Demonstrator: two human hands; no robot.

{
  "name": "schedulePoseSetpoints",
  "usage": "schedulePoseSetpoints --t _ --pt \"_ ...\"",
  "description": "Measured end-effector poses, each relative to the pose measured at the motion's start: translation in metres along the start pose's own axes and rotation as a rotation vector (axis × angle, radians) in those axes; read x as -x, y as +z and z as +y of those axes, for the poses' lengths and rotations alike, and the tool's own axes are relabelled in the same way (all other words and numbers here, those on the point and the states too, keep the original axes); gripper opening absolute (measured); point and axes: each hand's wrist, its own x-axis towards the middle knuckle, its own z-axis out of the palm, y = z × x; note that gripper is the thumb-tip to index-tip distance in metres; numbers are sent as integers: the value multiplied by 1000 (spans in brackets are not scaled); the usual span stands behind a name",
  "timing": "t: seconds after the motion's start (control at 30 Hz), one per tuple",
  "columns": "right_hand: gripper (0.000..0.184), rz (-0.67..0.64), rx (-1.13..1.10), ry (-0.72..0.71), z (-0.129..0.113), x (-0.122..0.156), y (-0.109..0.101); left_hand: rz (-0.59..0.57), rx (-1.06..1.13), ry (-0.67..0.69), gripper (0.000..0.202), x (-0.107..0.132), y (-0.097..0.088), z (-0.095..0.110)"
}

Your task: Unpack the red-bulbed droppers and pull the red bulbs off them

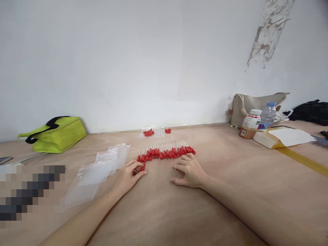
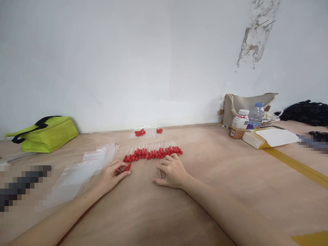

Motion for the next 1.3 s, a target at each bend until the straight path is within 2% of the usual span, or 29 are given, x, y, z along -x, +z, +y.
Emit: schedulePoseSetpoints --t 0.13,0.27,0.37,0.5,0.63,0.73,1.03,1.17,1.3 --pt "49 -27 -6 -13 1 -1 1 60 -48 -1 24 2 1 1" --pt "55 -59 -35 -30 3 -2 0 91 -128 27 22 -5 -5 0" --pt "55 -68 -47 -21 4 -3 0 67 -157 29 23 -19 -13 -3" --pt "62 -64 -34 -8 4 -3 0 -29 -181 70 31 -47 -19 -7" --pt "64 -61 -22 -6 3 -2 -1 -104 -124 30 42 -74 -13 -7" --pt "61 -55 -55 9 4 -1 -2 -87 -95 -19 41 -85 -5 -4" --pt "59 -49 -116 18 5 -1 -1 -68 22 -94 34 -90 9 -9" --pt "57 -43 -125 25 6 -1 -2 27 104 -170 34 -89 13 -11" --pt "53 -32 -104 6 5 -1 -2 240 177 -283 38 -84 14 -9"
